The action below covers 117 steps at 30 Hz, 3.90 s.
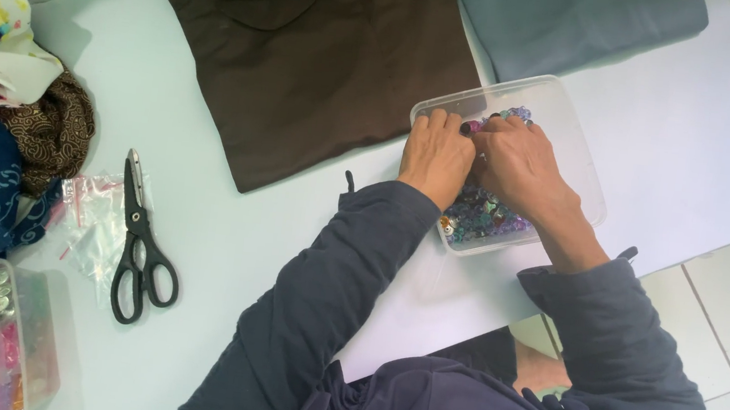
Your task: A person is picking up small colorful beads from a container and placing them into a small plastic zip-lock bag before sealing it.
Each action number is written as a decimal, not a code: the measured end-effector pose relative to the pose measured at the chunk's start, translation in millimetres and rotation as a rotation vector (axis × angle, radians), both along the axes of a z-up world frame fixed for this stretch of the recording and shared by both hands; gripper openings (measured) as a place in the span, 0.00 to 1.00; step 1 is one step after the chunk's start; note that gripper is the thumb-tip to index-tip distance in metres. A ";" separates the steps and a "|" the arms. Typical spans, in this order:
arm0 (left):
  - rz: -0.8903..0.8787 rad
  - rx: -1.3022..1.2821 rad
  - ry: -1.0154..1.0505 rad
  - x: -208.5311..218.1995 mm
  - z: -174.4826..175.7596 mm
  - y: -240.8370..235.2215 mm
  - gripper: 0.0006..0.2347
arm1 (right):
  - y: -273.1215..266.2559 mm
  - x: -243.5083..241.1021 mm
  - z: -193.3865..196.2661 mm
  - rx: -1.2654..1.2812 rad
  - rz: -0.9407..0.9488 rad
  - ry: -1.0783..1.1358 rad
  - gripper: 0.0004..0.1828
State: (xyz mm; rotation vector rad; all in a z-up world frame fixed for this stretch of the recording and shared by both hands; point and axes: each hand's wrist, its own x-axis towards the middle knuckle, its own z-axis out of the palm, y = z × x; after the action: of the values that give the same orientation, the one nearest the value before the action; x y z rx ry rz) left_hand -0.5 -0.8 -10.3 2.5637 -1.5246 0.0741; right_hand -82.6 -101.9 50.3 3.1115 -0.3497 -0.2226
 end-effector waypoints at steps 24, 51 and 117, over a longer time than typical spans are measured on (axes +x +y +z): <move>0.095 -0.388 0.728 -25.5 80.8 236.4 0.09 | 149.9 -40.3 -10.1 0.684 0.204 -0.404 0.09; -0.103 -0.409 0.221 -45.5 37.9 45.1 0.05 | 6.9 -63.9 39.9 0.367 -0.161 -0.388 0.08; 0.215 -0.324 0.519 -37.8 54.7 228.5 0.14 | 156.2 -52.0 22.6 0.756 0.212 -0.361 0.12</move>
State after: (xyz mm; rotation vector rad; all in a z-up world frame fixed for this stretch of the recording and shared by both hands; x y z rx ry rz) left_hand -38.3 227.7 44.3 2.2394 -0.9590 -0.2748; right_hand -134.6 54.3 72.9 3.8965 0.1117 0.2887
